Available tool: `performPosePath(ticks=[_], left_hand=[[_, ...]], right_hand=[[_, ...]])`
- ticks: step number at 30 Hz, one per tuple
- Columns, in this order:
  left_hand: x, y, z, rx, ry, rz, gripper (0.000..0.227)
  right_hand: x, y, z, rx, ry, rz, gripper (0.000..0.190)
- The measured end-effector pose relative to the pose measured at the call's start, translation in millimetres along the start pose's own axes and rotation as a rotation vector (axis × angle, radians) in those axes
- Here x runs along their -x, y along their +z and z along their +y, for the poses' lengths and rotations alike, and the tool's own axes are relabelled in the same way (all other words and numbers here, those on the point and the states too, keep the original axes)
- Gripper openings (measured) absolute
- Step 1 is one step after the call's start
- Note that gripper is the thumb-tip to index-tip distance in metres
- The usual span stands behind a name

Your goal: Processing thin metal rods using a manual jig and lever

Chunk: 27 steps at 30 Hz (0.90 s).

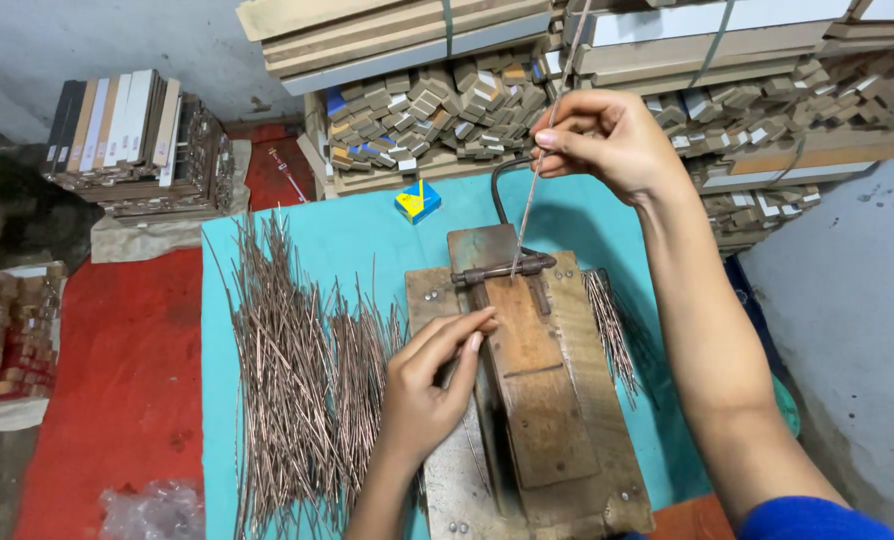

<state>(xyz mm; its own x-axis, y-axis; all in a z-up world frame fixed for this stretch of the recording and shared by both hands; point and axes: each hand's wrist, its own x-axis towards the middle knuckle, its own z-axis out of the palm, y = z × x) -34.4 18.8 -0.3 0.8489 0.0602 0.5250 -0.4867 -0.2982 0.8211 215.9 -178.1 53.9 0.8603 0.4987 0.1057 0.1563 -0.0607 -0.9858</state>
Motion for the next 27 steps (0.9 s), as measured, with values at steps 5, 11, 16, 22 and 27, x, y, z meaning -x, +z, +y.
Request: performPosePath(ticks=[5, 11, 16, 22, 27], left_hand=[[12, -5, -12, -0.054, 0.033, 0.002, 0.028], [19, -5, -24, -0.092, 0.084, -0.011, 0.028], [19, -4, -28, -0.154, 0.131, -0.020, 0.027], [16, -3, -30, -0.295, 0.192, -0.080, 0.032], [22, 1, -40, -0.466, 0.185, -0.248, 0.044]], right_hand=[[-42, -1, 30, -0.095, 0.184, -0.019, 0.013], [-64, 6, 61, -0.164, 0.312, -0.159, 0.018], [-60, 16, 81, -0.166, 0.398, -0.241, 0.020], [-37, 26, 95, -0.240, 0.436, -0.292, 0.022], [-9, 34, 93, -0.264, 0.379, -0.362, 0.019]])
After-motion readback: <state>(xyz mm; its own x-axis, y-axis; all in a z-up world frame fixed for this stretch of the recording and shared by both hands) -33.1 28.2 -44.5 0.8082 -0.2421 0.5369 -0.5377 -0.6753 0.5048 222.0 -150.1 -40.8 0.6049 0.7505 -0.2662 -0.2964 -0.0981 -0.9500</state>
